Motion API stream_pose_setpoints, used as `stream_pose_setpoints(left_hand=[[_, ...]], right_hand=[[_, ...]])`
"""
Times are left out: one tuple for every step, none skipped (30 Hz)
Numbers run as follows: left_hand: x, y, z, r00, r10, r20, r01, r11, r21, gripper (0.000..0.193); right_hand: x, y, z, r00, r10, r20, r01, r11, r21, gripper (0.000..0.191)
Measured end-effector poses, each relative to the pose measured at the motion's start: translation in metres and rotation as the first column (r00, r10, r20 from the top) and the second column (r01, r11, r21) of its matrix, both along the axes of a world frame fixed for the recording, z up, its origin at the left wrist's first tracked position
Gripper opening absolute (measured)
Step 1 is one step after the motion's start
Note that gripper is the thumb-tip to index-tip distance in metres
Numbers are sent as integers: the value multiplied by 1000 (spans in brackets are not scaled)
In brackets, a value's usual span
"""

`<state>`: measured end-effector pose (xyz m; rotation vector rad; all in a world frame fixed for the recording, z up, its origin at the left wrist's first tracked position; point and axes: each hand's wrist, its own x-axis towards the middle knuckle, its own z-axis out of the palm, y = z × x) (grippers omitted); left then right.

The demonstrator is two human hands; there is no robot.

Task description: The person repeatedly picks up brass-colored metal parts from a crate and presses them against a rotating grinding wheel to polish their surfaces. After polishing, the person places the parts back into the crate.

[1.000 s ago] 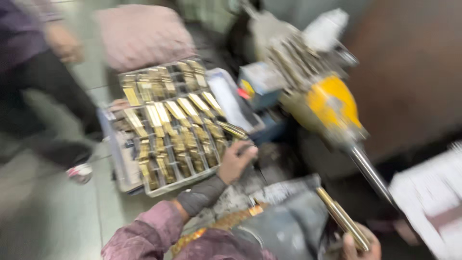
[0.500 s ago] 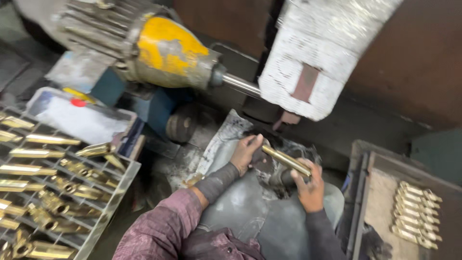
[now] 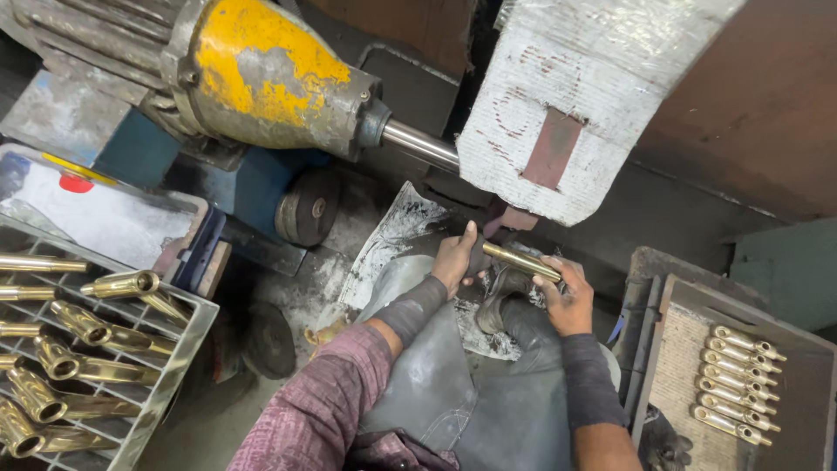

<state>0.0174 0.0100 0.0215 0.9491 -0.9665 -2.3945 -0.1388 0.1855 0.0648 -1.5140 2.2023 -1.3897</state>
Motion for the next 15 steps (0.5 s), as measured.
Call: stream_pose_setpoints(left_hand=[[-2, -1, -2, 1000, 12, 12, -12, 1000, 18, 63], [-5, -3, -3, 999, 24, 23, -25, 999, 35, 62], [-7, -4, -5, 999, 23, 28, -23, 1000, 1, 61], [-9, -6, -7, 999, 23, 33, -21, 999, -33, 59], [-12, -6, -9, 999, 26, 38, -23, 998, -66, 58], [-14, -8, -11, 997, 48, 68, -43, 996, -72, 56], [-16, -8, -14, 993, 66, 100, -58, 995, -80, 54], [-18, -9, -16, 988, 89, 125, -77, 993, -94, 53], [-21, -10, -18, 988, 124, 89, -112, 986, -126, 51], [-23, -10, -21, 986, 153, 58, -143, 977, -156, 50], [-24, -11, -23, 983, 181, 31, -172, 968, -183, 49], [-25, -11, -26, 978, 203, 40, -189, 955, -229, 49], [-26, -12, -28, 974, 224, 45, -203, 939, -276, 49], [-28, -12, -30, 968, 246, 49, -218, 922, -321, 49], [-29, -12, -31, 967, 252, 47, -224, 919, -323, 48]], right_hand=[[-3, -2, -2, 1000, 9, 2, -9, 1000, -2, 36], [-7, -5, -5, 1000, 11, 5, -11, 1000, 2, 36], [-9, -7, -8, 1000, 10, 10, -10, 1000, 4, 36], [-12, -9, -11, 1000, 9, 16, -9, 1000, 8, 36], [-14, -11, -15, 998, 12, 56, -13, 1000, 10, 35], [-16, -13, -18, 995, 14, 99, -16, 1000, 14, 35], [-17, -14, -21, 989, 11, 145, -13, 1000, 17, 34], [-19, -15, -24, 983, 10, 184, -14, 1000, 21, 34], [-21, -16, -27, 976, 18, 216, -23, 1000, 21, 34], [-23, -17, -30, 967, 20, 254, -27, 999, 22, 34], [-26, -17, -34, 949, 15, 315, -23, 1000, 20, 34], [-28, -17, -37, 927, 10, 375, -19, 1000, 21, 34], [-32, -17, -40, 902, 3, 431, -14, 1000, 22, 34], [-35, -18, -43, 868, 19, 497, -24, 1000, 4, 33], [-38, -19, -47, 827, 32, 561, -28, 999, -15, 32]])
